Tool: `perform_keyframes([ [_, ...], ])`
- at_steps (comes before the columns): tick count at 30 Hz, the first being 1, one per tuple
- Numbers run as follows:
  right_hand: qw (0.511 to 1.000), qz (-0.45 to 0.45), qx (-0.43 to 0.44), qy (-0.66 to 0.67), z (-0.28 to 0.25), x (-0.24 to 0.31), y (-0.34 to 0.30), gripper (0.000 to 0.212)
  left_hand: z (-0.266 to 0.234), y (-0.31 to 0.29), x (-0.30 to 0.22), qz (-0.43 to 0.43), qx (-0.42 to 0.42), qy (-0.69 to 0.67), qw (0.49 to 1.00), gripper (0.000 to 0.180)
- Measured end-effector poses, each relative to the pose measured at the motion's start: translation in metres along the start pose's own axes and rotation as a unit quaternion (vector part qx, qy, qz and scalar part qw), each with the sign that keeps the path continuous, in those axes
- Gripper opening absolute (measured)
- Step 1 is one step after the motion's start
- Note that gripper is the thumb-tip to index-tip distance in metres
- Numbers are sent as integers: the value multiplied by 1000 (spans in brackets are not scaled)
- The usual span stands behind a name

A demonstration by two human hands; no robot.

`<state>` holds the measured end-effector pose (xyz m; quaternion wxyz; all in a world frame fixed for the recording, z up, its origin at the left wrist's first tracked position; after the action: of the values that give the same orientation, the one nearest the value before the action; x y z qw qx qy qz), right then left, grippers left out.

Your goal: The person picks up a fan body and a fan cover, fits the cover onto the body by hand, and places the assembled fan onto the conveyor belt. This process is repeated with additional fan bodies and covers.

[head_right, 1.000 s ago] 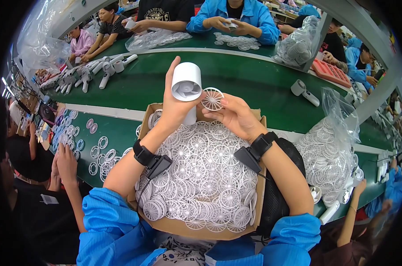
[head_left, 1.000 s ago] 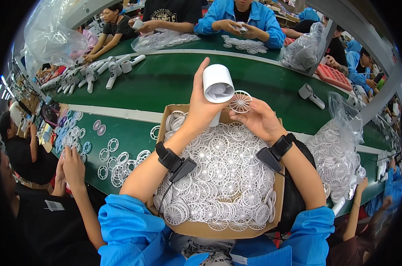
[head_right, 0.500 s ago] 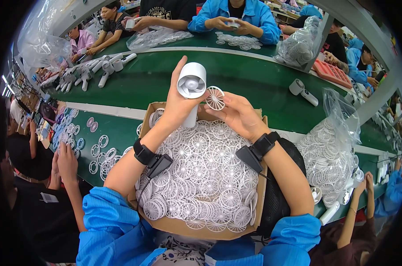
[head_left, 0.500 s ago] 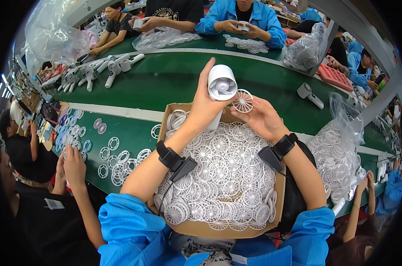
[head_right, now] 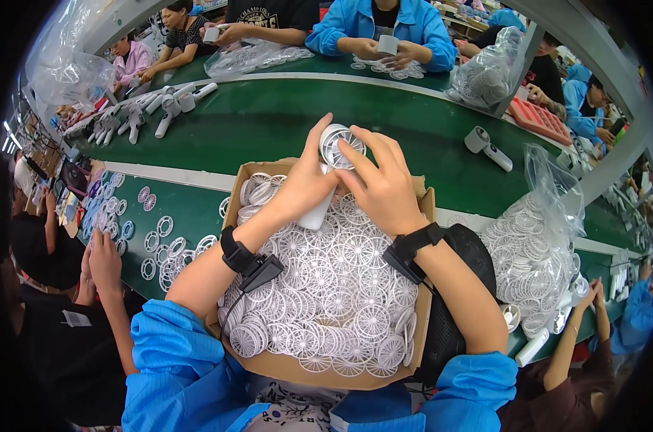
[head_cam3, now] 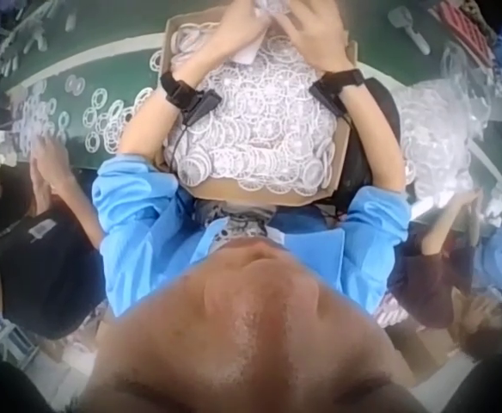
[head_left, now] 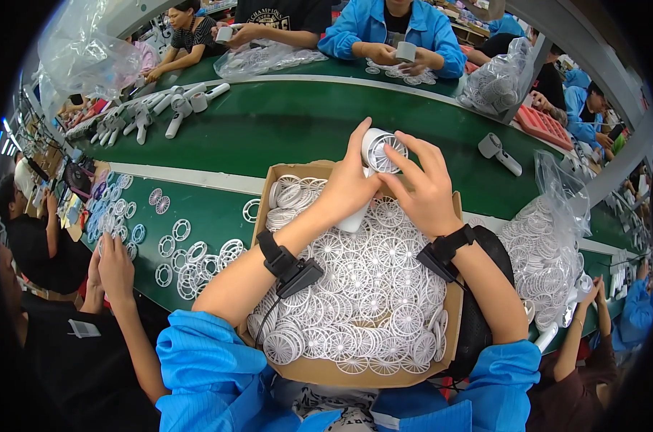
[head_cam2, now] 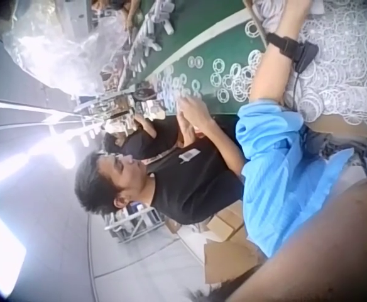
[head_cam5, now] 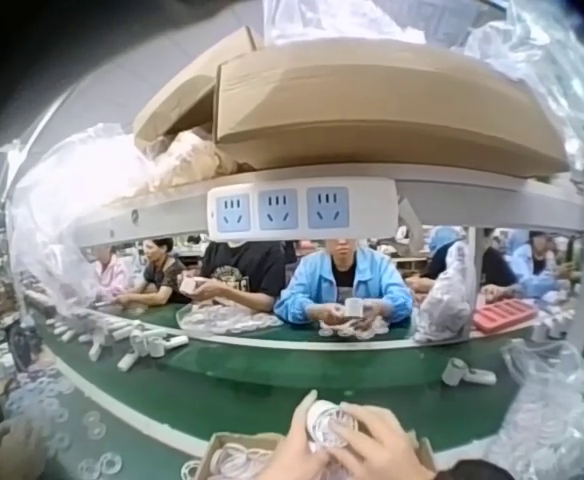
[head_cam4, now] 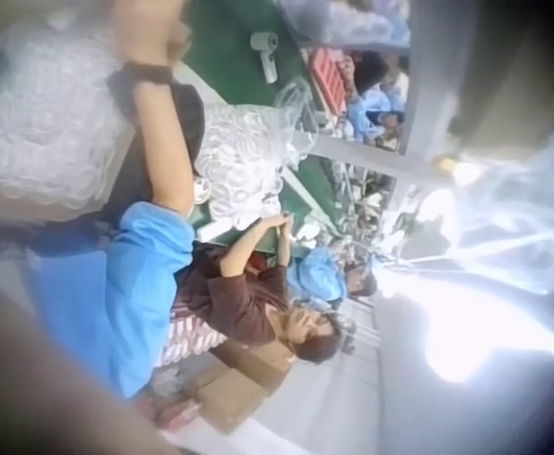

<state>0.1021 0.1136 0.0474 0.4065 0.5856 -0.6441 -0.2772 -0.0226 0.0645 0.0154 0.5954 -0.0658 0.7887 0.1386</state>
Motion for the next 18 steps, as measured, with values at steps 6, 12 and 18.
perform_keyframes([
  [6,1000,-3,3,-2,0,1,0,39,-2,0,4,33,-22,29,999,80],
  [12,1000,6,7,-3,0,0,-1,38,2,1,5,26,-15,32,999,80],
  [18,999,35,4,8,2,-4,-2,38,4,1,1,25,21,-13,999,77],
])
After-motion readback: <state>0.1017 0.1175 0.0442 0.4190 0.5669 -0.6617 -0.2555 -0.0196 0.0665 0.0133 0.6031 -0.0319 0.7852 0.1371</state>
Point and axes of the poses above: each hand's wrist, its own y-axis towards the middle knuckle, its own z-axis out of the palm, x = y × z, the point moved 4 cm from there along y, towards the middle knuckle, and after that the axes turned 8 degrees about y, right-handed, at the moved point
